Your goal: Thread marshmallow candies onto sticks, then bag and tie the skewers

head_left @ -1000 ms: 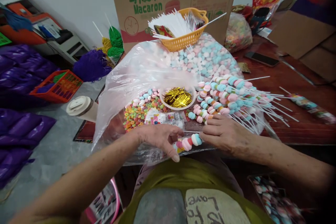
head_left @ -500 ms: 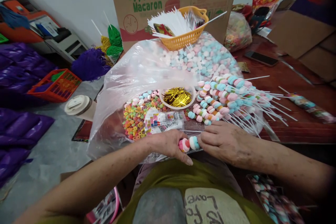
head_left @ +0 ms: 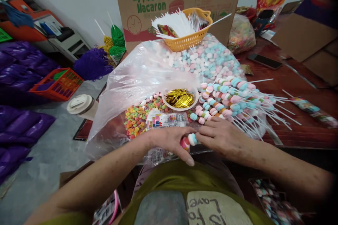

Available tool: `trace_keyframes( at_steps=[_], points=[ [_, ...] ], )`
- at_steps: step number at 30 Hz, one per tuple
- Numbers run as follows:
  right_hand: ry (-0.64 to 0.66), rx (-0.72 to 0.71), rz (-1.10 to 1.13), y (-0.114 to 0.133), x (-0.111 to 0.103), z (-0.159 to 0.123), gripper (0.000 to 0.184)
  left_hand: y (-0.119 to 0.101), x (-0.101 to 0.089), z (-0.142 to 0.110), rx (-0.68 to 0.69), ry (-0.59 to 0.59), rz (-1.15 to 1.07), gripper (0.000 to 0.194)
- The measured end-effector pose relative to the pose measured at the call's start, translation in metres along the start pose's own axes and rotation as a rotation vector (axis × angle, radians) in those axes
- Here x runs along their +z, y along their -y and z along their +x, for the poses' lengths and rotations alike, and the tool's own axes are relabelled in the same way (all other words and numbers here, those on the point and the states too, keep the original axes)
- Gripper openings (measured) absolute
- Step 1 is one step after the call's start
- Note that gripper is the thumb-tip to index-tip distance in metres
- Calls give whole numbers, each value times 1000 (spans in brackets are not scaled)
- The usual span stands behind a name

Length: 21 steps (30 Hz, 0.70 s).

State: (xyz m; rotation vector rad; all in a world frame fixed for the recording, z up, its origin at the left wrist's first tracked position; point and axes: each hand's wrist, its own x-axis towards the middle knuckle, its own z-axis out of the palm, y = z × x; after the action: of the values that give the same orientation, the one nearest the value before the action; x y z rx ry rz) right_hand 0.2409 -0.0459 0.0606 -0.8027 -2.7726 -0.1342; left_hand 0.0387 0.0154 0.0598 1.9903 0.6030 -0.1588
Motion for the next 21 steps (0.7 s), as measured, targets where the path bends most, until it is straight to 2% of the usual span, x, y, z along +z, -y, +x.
trace_keyframes(
  at_steps=[1, 2, 4, 5, 7, 9, 10, 12, 14, 16, 18, 21],
  points=[
    [-51, 3, -32, -3, -3, -3, 16, 4, -6, -5, -12, 24, -19, 80],
    [-97, 5, -64, -5, -6, -6, 17, 8, -10, -10, -41, 63, -39, 75],
    [-139, 4, -104, -5, -11, -12, 18, 14, -12, -18, -113, 143, -64, 49],
    [-141, 12, -113, -4, -12, -15, 19, 16, -10, -22, -146, 132, -45, 35],
    [-115, 69, -118, 0, -12, -19, 20, 16, -4, -27, -227, -26, 99, 22],
    [-66, 160, -97, 4, -12, -21, 22, 14, 3, -30, -336, -267, 369, 22],
    [-39, 205, -78, 5, -12, -21, 22, 12, 6, -31, -388, -348, 511, 22],
    [-1, 262, -20, 7, -13, -20, 22, 10, 9, -33, -441, -420, 716, 24],
    [1, 272, 41, 8, -14, -17, 22, 8, 11, -34, -405, -437, 770, 25],
    [-19, 257, 80, 8, -15, -12, 21, 7, 12, -34, -360, -417, 706, 28],
    [-65, 221, 84, 6, -16, -8, 21, 6, 11, -34, -350, -369, 552, 34],
    [-145, 105, -5, 2, -21, -6, 20, 6, 8, -35, -273, -213, 143, 38]
  ],
)
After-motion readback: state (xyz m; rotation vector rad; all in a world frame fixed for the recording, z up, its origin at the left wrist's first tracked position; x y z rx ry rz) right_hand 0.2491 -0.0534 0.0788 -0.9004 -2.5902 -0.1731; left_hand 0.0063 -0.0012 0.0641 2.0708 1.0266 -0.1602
